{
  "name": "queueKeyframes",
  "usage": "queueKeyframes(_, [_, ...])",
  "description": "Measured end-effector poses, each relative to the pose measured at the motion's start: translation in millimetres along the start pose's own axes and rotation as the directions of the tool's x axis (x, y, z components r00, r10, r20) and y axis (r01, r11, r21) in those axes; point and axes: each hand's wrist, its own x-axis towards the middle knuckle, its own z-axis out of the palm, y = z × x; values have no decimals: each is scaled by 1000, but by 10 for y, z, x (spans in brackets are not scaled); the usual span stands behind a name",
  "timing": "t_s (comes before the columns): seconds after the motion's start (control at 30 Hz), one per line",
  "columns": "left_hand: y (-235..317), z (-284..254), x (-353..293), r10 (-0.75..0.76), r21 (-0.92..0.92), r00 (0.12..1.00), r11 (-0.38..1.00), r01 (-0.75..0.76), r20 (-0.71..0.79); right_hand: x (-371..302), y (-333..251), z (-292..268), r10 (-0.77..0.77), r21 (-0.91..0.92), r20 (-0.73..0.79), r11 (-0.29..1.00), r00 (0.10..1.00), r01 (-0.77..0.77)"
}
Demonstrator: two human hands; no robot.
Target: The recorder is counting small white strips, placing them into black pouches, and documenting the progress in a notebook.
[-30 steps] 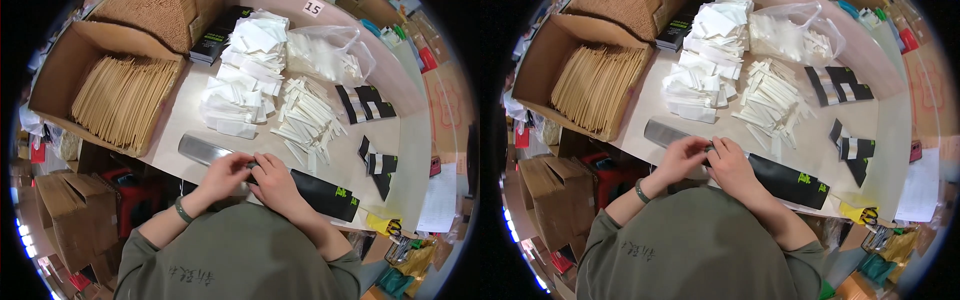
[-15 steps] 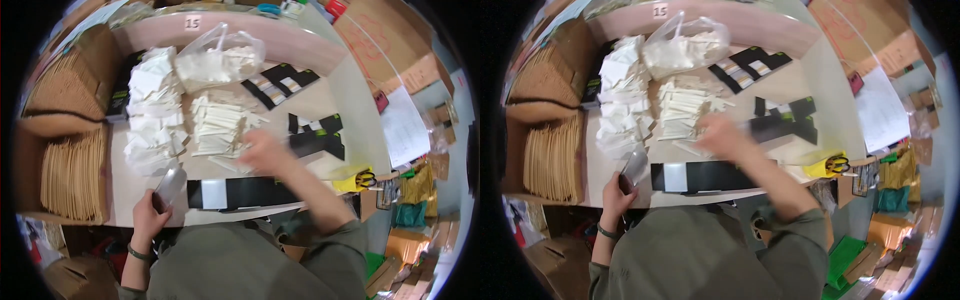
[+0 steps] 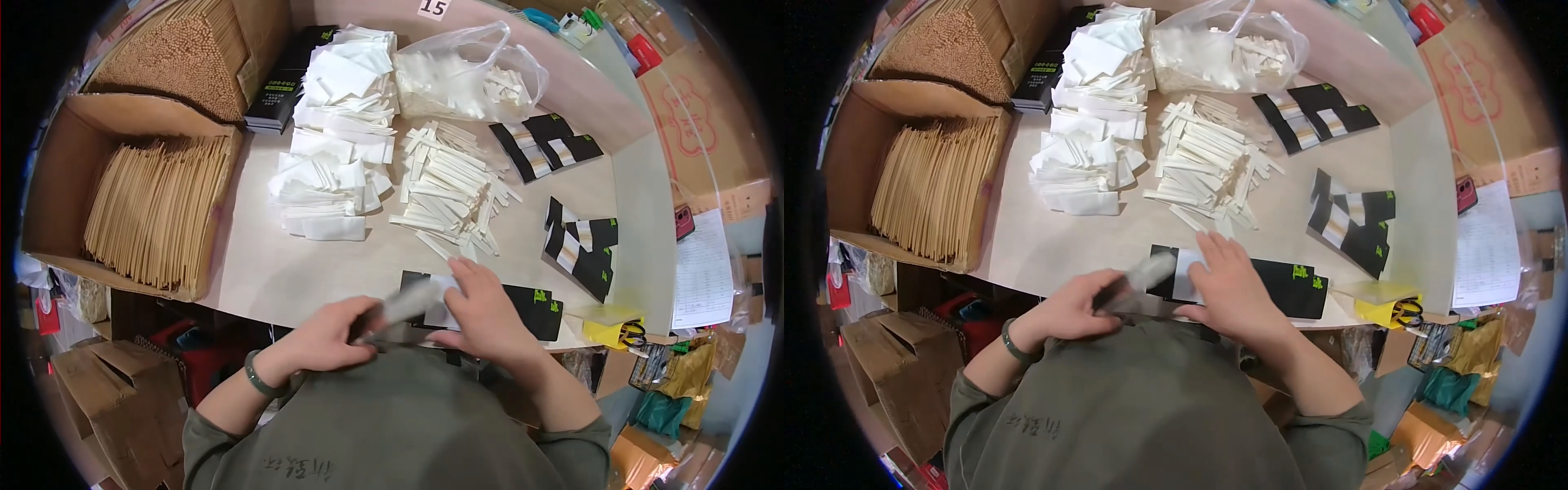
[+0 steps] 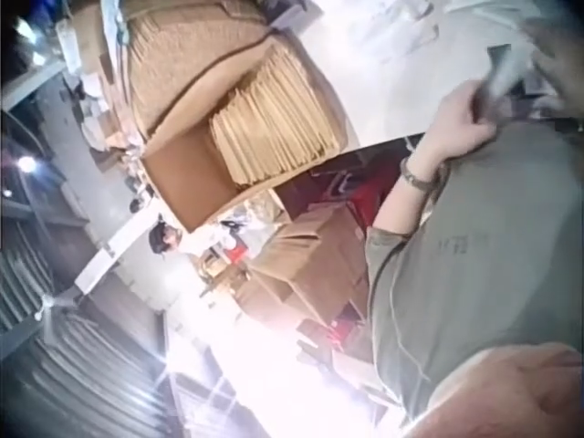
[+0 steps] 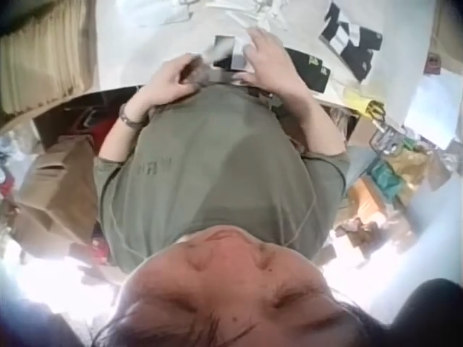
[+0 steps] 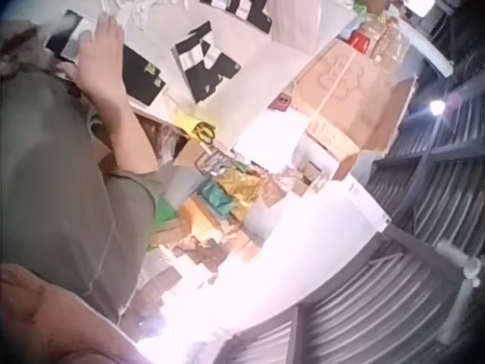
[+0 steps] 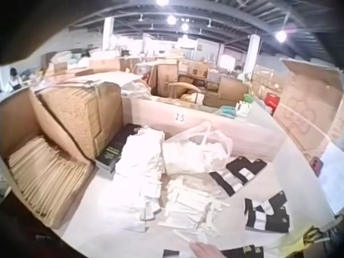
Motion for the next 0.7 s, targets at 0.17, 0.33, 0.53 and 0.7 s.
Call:
queueKeyframes(0.17, [4,102,63,330,163,938,936,-311,-105,-185,202,-74,93,83,182,991,979,-110])
queueKeyframes(0.33, [252,262,221,295,32,947,953,-301,128,155,125,158,-45,119,162,993,986,26])
queueKeyframes(0.53, [-199,98,153,143,407,834,907,105,-533,145,-303,139,347,94,-223,938,911,-334])
queueKeyframes(0.7, [-236,109,179,279,469,843,882,-37,-459,192,-286,340,475,88,-78,879,876,-469])
